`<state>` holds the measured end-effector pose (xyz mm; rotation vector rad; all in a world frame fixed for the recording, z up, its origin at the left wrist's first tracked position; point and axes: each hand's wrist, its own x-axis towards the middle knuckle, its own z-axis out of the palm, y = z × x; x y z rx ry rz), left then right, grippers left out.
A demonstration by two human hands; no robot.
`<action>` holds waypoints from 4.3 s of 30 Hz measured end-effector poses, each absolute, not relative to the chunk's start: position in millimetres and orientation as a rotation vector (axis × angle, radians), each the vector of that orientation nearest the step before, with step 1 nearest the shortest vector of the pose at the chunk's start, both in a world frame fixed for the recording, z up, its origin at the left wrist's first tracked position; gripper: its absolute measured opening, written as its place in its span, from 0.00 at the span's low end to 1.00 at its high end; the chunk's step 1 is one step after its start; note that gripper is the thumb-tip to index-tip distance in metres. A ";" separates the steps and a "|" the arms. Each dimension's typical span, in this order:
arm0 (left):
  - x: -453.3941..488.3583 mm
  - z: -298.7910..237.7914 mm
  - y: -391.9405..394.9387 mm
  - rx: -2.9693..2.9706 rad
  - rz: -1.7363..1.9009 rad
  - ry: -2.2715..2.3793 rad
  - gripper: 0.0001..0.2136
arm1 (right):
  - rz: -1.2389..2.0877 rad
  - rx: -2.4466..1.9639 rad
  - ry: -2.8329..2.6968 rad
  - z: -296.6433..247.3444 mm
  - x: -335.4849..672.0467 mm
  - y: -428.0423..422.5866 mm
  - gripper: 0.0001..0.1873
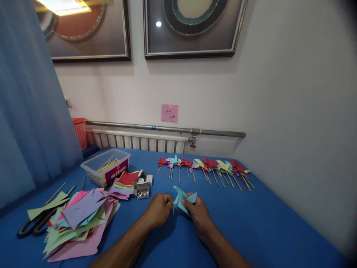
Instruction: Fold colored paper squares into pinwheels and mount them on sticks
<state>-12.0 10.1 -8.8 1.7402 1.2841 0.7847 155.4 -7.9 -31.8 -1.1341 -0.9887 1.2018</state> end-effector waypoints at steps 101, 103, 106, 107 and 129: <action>-6.4 -18.0 11.8 1.583 0.757 1.229 0.07 | 1.190 -1.170 -0.970 -44.8 156.5 2.7 0.24; -5.8 -16.8 11.1 1.576 0.755 1.242 0.07 | 1.186 -1.169 -0.969 -44.6 156.8 2.4 0.24; -4.6 -14.4 9.7 1.574 0.758 1.250 0.08 | 1.185 -1.169 -0.974 -43.4 156.9 1.6 0.24; -4.3 -13.7 9.3 1.575 0.759 1.248 0.08 | 1.181 -1.171 -0.975 -42.9 156.8 1.3 0.24; -2.6 -11.8 8.0 1.535 0.775 1.242 0.07 | 1.149 -1.163 -0.951 -39.9 156.8 -2.0 0.20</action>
